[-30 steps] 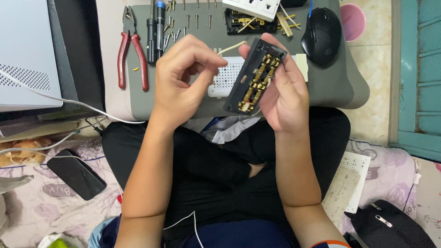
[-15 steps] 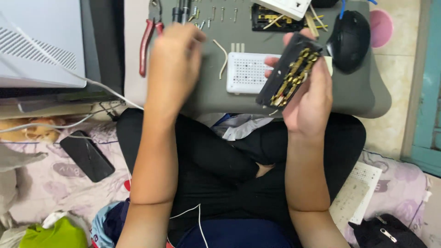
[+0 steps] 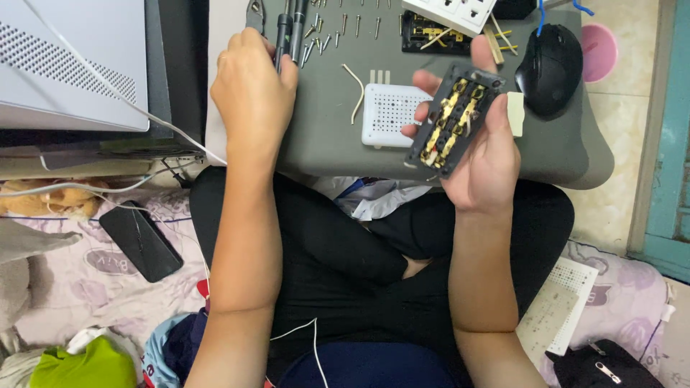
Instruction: Repairing an electrical component by tightening screws with a screwdriver
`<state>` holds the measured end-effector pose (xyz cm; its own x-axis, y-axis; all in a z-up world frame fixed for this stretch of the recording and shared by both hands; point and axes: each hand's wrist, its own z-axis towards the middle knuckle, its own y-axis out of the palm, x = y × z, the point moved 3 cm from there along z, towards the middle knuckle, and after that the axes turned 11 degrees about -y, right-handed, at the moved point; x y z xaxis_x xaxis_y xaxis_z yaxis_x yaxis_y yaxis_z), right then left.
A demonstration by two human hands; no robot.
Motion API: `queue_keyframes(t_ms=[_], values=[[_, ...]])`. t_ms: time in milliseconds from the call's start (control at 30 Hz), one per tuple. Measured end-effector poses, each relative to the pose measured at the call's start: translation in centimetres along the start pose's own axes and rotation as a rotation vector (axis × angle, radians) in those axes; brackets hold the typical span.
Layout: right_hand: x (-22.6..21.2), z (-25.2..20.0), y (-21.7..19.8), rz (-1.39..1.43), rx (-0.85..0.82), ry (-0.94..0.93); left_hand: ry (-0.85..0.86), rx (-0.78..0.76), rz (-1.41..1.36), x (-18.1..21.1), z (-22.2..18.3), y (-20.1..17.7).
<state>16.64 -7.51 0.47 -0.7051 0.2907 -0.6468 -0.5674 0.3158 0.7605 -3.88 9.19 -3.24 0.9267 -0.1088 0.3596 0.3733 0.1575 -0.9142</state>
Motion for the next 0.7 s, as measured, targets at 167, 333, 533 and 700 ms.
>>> queue_keyframes(t_ms=[167,333,533,700], values=[[-0.1,-0.2,0.0,-0.039,-0.038,-0.050,-0.098,0.042,-0.027,-0.8,0.3,0.8],[-0.4,-0.2,-0.7,-0.052,-0.061,-0.052,-0.134,0.066,-0.169,0.0,0.1,-2.3],[-0.4,0.0,-1.0,-0.066,-0.068,-0.066,0.073,-0.028,-0.216,2.2,-0.9,-2.8],[-0.4,0.0,-0.9,-0.079,-0.069,-0.066,0.137,0.102,-0.042,1.8,-0.9,-1.8]])
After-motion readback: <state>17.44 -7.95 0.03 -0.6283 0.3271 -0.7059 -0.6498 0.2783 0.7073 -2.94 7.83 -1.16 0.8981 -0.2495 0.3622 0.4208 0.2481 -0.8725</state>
